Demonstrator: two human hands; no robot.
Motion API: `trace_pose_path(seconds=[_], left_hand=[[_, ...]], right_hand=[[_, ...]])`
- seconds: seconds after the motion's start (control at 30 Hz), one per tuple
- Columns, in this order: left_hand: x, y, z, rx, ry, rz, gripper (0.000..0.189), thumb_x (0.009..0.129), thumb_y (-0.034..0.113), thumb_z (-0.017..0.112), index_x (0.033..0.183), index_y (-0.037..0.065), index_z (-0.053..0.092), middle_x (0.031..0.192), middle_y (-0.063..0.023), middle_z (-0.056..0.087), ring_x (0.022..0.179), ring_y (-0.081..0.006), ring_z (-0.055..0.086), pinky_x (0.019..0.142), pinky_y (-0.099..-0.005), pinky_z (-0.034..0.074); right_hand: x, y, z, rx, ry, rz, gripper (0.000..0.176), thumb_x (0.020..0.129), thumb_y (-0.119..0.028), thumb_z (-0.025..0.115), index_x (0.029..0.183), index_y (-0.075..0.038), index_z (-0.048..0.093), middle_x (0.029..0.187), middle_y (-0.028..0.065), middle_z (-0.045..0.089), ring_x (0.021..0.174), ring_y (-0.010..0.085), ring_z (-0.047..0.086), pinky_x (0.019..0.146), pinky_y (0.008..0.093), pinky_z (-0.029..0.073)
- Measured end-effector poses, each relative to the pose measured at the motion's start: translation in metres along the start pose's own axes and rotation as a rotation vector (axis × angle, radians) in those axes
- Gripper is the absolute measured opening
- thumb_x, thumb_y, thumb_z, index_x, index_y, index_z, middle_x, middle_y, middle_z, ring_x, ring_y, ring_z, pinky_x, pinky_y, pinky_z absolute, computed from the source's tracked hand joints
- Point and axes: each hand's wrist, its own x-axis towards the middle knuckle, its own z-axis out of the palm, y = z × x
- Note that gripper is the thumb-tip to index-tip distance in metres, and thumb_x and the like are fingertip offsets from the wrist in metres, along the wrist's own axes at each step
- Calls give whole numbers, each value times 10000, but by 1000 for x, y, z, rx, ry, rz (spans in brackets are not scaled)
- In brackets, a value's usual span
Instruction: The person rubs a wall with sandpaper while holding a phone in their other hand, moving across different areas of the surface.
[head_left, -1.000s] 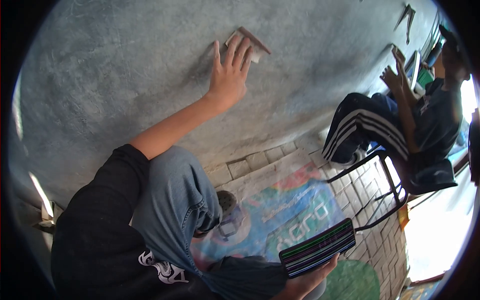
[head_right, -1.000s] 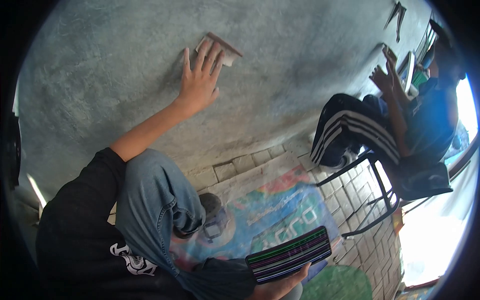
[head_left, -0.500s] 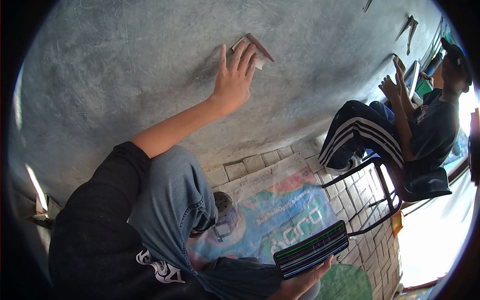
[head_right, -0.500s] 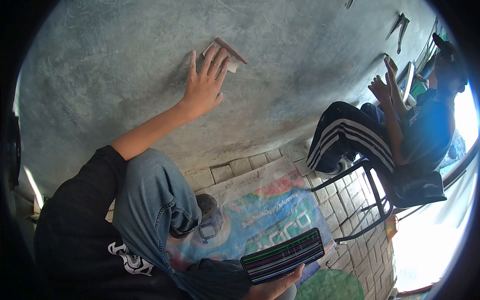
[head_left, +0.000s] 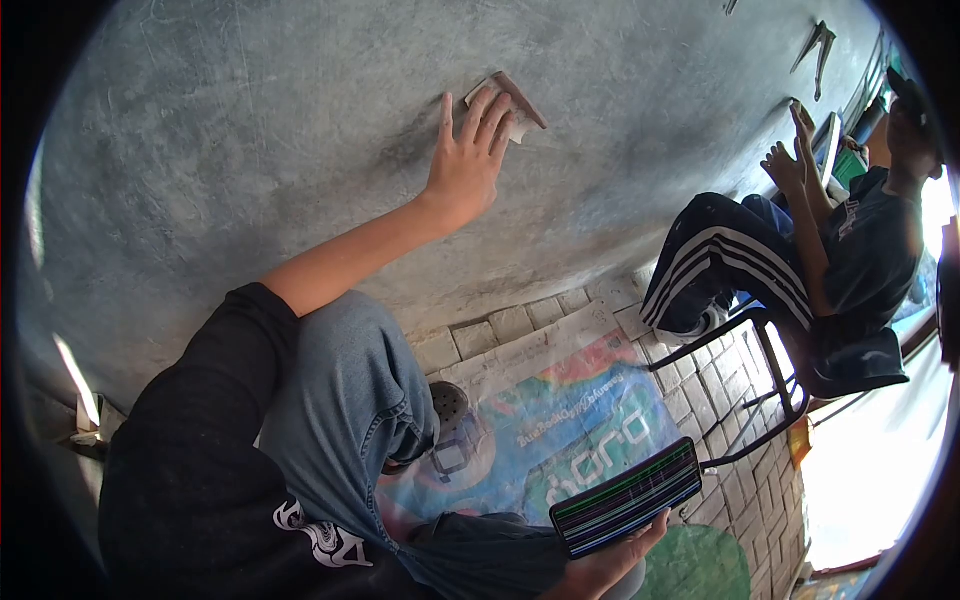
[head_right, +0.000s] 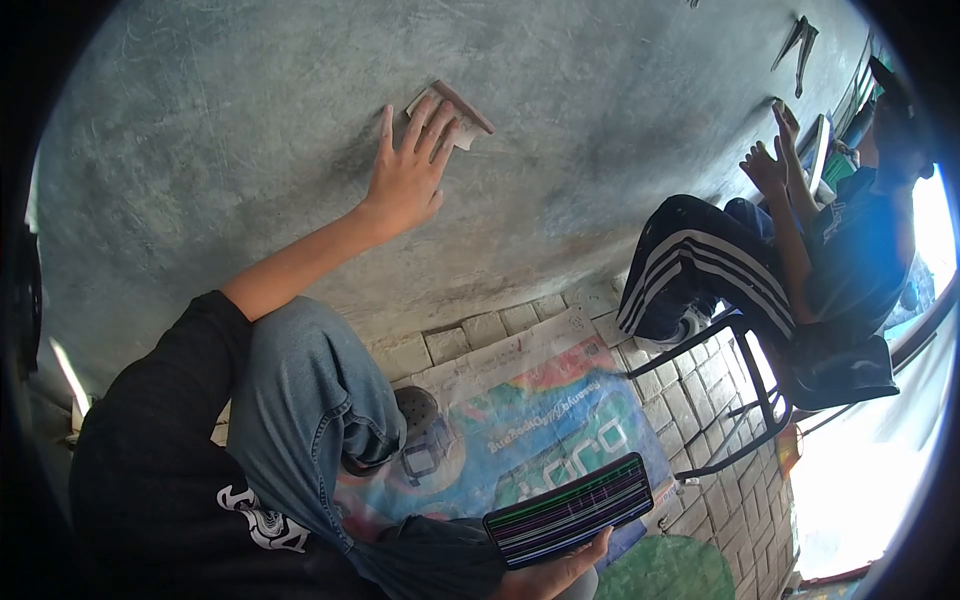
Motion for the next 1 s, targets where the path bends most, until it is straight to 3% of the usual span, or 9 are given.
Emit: trace_pose_path(seconds=[0.17,0.23,0.27,0.33,0.6,1.0], left_hand=[[0,-1,-2,-2,2,2,898,718,393,685,1440,50,277,1524,-185,97,1415,-359,25,1060,-675,77],[-1,-2,-6,-76,-20,13,717,797,250,561,1431,32,307,1530,-159,130,1415,-362,23,1062,-674,45],[-1,-1,-4,-77,-21,15,717,797,250,561,1431,32,307,1530,-159,130,1415,-362,23,1062,-674,45],[0,-1,0,3,14,5,901,707,394,695,1434,47,292,1522,-187,107,1415,-360,29,1058,-678,83],[0,1,5,43,28,5,878,704,393,691,1429,71,316,1522,-174,125,1415,-347,51,1052,-679,104],[1,0,7,45,33,6,865,721,401,674,1435,81,307,1527,-162,124,1417,-337,50,1040,-687,120]], right_hand=[[-4,-2,3,-31,-3,7,413,921,-425,474,1151,-86,522,1035,49,581,907,185,597,761,339,524],[-3,-2,2,-34,3,-6,404,921,-424,480,1143,-90,526,1020,41,584,897,172,597,758,331,520],[-3,-2,3,-34,4,-6,404,921,-424,480,1143,-90,526,1020,41,584,897,172,597,758,331,520],[-5,-2,4,-46,33,-21,398,917,-425,490,1131,-93,533,1001,31,588,887,161,599,758,324,518],[-5,-3,6,0,79,14,374,934,-398,479,1157,-104,537,1043,22,576,940,165,580,797,317,503],[-1,2,1,-82,156,-129,395,920,-412,505,1153,-95,535,1019,19,577,907,141,593,779,297,510]])
